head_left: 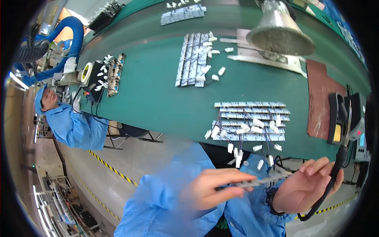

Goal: Soldering electronic components onto strips of circuit boards at a manual assembly station.

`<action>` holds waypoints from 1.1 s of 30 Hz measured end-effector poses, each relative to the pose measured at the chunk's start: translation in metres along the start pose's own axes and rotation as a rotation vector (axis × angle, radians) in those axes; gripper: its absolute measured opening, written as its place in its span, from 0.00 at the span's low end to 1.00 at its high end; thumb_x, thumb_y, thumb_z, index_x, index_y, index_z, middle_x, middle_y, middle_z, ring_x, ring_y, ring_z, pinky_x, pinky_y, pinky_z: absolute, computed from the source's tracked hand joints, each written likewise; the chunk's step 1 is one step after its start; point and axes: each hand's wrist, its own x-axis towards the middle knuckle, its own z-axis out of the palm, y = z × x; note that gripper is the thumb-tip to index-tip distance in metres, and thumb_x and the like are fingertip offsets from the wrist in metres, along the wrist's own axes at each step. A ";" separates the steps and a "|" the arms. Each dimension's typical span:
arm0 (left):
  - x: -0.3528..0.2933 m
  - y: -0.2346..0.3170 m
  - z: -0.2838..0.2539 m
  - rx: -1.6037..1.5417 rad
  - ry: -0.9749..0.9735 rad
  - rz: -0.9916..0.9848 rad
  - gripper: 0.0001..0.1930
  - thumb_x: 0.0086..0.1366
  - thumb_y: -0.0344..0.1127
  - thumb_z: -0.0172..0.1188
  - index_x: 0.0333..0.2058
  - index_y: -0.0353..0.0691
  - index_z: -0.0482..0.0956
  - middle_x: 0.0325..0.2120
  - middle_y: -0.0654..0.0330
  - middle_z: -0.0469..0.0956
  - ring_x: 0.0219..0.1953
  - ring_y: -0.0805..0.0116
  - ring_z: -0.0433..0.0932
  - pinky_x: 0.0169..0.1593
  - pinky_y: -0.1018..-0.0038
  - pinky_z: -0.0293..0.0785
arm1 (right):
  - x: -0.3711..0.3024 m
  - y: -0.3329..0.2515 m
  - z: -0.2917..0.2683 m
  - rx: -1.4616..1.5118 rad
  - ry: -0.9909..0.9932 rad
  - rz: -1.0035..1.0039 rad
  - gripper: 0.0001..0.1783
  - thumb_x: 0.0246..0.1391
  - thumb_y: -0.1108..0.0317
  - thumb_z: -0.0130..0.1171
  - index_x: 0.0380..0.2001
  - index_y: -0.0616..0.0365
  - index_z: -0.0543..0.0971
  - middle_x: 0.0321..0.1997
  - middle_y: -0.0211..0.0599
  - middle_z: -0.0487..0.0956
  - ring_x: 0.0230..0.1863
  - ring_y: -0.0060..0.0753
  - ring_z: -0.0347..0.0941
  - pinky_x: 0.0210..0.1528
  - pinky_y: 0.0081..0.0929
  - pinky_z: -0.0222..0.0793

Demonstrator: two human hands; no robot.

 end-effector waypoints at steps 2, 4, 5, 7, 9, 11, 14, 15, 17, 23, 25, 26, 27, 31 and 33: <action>-0.013 0.004 -0.025 -0.134 0.194 -0.021 0.15 0.67 0.30 0.54 0.49 0.28 0.73 0.34 0.54 0.79 0.35 0.67 0.80 0.39 0.72 0.77 | 0.005 0.006 -0.015 0.044 -0.021 -0.013 0.19 0.66 0.68 0.40 0.58 0.62 0.63 0.33 0.38 0.65 0.32 0.28 0.61 0.32 0.24 0.59; -0.013 0.002 -0.061 -0.161 0.400 0.098 0.16 0.68 0.34 0.53 0.49 0.29 0.73 0.31 0.56 0.78 0.33 0.68 0.80 0.38 0.74 0.77 | 0.012 0.017 -0.029 -0.028 -0.021 -0.054 0.17 0.68 0.67 0.38 0.56 0.59 0.65 0.33 0.37 0.64 0.29 0.29 0.62 0.26 0.23 0.61; -0.009 0.017 -0.076 -0.141 0.548 0.132 0.16 0.68 0.36 0.53 0.49 0.29 0.72 0.29 0.56 0.78 0.33 0.68 0.80 0.38 0.76 0.76 | 0.019 0.020 -0.033 0.001 -0.021 -0.043 0.17 0.68 0.67 0.38 0.56 0.59 0.65 0.33 0.37 0.64 0.29 0.29 0.62 0.26 0.23 0.61; 0.018 0.025 -0.111 -0.230 0.777 0.224 0.17 0.69 0.36 0.52 0.50 0.30 0.72 0.27 0.58 0.76 0.31 0.68 0.78 0.35 0.77 0.75 | 0.022 0.030 -0.041 -0.181 0.056 -0.017 0.17 0.68 0.67 0.39 0.56 0.60 0.65 0.31 0.37 0.64 0.28 0.28 0.63 0.26 0.22 0.61; 0.047 0.029 -0.160 -0.235 0.853 0.272 0.16 0.70 0.36 0.51 0.49 0.29 0.72 0.26 0.60 0.75 0.27 0.69 0.76 0.31 0.78 0.73 | 0.025 0.039 -0.043 -0.185 0.069 -0.024 0.16 0.68 0.67 0.41 0.54 0.62 0.66 0.29 0.38 0.66 0.28 0.25 0.63 0.26 0.21 0.60; 0.077 0.021 -0.200 -0.259 0.827 0.216 0.15 0.70 0.35 0.51 0.49 0.30 0.73 0.26 0.61 0.76 0.25 0.73 0.74 0.30 0.79 0.72 | 0.024 0.052 -0.050 -0.310 0.079 0.046 0.15 0.67 0.68 0.43 0.52 0.64 0.68 0.28 0.39 0.67 0.28 0.24 0.63 0.26 0.20 0.60; 0.108 -0.010 -0.256 -0.145 0.768 0.070 0.15 0.70 0.36 0.54 0.49 0.31 0.75 0.29 0.63 0.77 0.31 0.78 0.75 0.34 0.81 0.72 | 0.018 0.063 -0.055 -0.384 0.080 0.108 0.14 0.67 0.69 0.43 0.51 0.65 0.69 0.28 0.36 0.69 0.28 0.22 0.63 0.27 0.19 0.60; 0.123 -0.024 -0.260 -0.077 0.808 0.061 0.17 0.69 0.37 0.55 0.50 0.29 0.75 0.28 0.62 0.78 0.32 0.75 0.76 0.38 0.78 0.74 | 0.015 0.067 -0.059 -0.400 0.066 0.127 0.14 0.67 0.69 0.43 0.51 0.64 0.69 0.29 0.35 0.69 0.28 0.20 0.63 0.28 0.18 0.60; 0.122 -0.051 -0.274 0.685 0.777 0.077 0.18 0.66 0.37 0.57 0.50 0.30 0.75 0.33 0.57 0.78 0.33 0.66 0.77 0.42 0.73 0.74 | 0.011 0.073 -0.066 -0.408 0.059 0.101 0.14 0.67 0.70 0.43 0.51 0.65 0.69 0.29 0.35 0.70 0.28 0.19 0.63 0.27 0.18 0.59; 0.131 -0.053 -0.245 0.967 0.820 -0.018 0.15 0.62 0.31 0.60 0.47 0.32 0.77 0.37 0.56 0.75 0.34 0.67 0.74 0.41 0.73 0.73 | -0.002 0.099 -0.083 -0.619 0.000 -0.096 0.10 0.65 0.73 0.44 0.47 0.64 0.69 0.25 0.34 0.63 0.24 0.22 0.58 0.26 0.21 0.54; 0.133 -0.049 -0.244 0.919 0.818 -0.014 0.15 0.63 0.31 0.60 0.47 0.31 0.77 0.38 0.56 0.76 0.34 0.69 0.74 0.39 0.73 0.74 | -0.006 0.103 -0.087 -0.610 -0.010 -0.107 0.10 0.64 0.74 0.44 0.46 0.64 0.69 0.25 0.34 0.60 0.24 0.23 0.56 0.27 0.23 0.51; 0.133 -0.047 -0.243 0.893 0.820 -0.012 0.15 0.63 0.31 0.60 0.47 0.31 0.77 0.39 0.56 0.76 0.34 0.70 0.74 0.38 0.74 0.74 | -0.006 0.102 -0.085 -0.649 -0.029 -0.138 0.10 0.64 0.74 0.44 0.46 0.64 0.68 0.26 0.34 0.60 0.25 0.24 0.57 0.27 0.23 0.50; 0.136 -0.041 -0.238 0.864 0.819 -0.009 0.15 0.63 0.31 0.60 0.48 0.32 0.77 0.40 0.55 0.76 0.34 0.70 0.74 0.38 0.74 0.74 | -0.006 0.102 -0.084 -0.691 -0.046 -0.171 0.10 0.63 0.75 0.44 0.46 0.64 0.68 0.26 0.34 0.59 0.26 0.24 0.57 0.28 0.24 0.50; 0.119 -0.015 -0.221 1.289 0.790 0.298 0.15 0.62 0.27 0.58 0.48 0.32 0.76 0.40 0.52 0.77 0.39 0.60 0.76 0.44 0.72 0.73 | -0.004 0.103 -0.084 -0.689 -0.083 -0.191 0.10 0.62 0.76 0.45 0.46 0.64 0.69 0.26 0.34 0.59 0.26 0.26 0.57 0.28 0.24 0.50; 0.115 0.025 -0.173 1.081 0.667 0.339 0.14 0.59 0.24 0.57 0.45 0.32 0.77 0.38 0.49 0.76 0.39 0.56 0.76 0.45 0.67 0.72 | -0.004 0.106 -0.087 -0.717 -0.065 -0.190 0.10 0.62 0.75 0.45 0.46 0.64 0.68 0.26 0.34 0.59 0.26 0.26 0.57 0.27 0.24 0.50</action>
